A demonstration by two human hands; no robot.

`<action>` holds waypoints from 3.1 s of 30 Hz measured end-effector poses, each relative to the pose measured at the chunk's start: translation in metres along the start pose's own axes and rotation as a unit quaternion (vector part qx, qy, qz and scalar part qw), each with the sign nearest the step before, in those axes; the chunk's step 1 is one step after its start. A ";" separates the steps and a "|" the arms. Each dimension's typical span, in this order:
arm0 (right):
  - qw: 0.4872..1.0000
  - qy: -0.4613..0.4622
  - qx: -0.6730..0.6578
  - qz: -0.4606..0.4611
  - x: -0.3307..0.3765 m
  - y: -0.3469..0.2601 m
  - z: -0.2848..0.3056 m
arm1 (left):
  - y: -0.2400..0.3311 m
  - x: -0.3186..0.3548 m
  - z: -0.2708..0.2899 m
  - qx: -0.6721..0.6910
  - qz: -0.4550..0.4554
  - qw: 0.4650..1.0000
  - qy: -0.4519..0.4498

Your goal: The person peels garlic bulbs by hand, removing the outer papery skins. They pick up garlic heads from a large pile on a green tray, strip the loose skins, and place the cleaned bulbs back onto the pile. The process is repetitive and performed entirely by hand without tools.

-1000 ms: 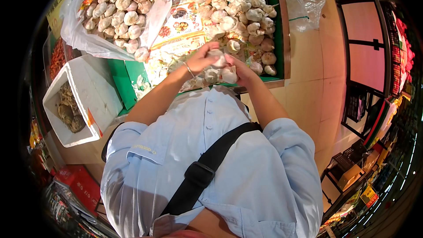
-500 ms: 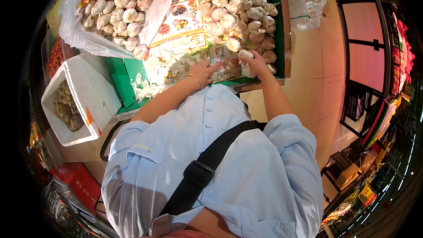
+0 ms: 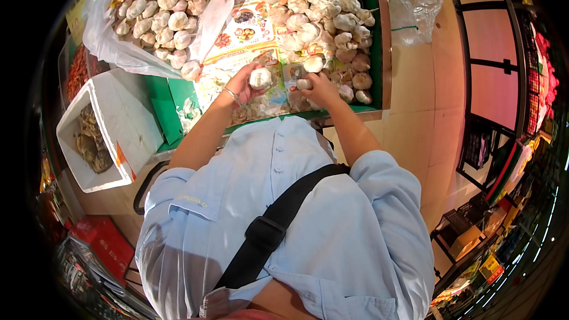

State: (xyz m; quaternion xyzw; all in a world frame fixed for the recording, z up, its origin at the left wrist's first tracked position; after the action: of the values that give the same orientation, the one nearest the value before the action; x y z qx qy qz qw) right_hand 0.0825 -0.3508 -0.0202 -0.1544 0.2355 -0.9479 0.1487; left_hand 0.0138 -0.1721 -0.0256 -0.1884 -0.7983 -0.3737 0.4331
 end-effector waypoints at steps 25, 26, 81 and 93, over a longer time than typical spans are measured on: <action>0.758 -0.118 -0.586 -0.263 0.014 -0.051 0.028 | -0.017 0.040 -0.092 0.060 0.082 0.965 -0.240; 0.746 -0.099 -0.600 -0.272 0.013 -0.047 0.032 | -0.019 0.034 -0.089 0.077 0.091 0.964 -0.240; 0.983 0.000 -0.098 -0.158 0.014 0.055 0.029 | -0.031 0.019 -0.005 0.048 0.108 0.985 -0.127; 0.997 -0.018 0.063 0.028 0.018 -0.011 -0.023 | -0.025 0.017 -0.009 0.103 0.079 0.983 -0.129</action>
State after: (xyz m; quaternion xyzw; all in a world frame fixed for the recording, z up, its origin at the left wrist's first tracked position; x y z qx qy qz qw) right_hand 0.0553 -0.3386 -0.0304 -0.1551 0.1768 -0.9534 0.1892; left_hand -0.0056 -0.1955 -0.0192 -0.2521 -0.8644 -0.2263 0.3715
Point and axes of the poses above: each hand's wrist, its own x-axis away from the middle knuckle, its own z-axis out of the back of the hand, y = z × x, the point moved 9 cm from there along -x, towards the middle knuckle, and after that the axes turned 15 degrees about y, right-handed, at the moved point
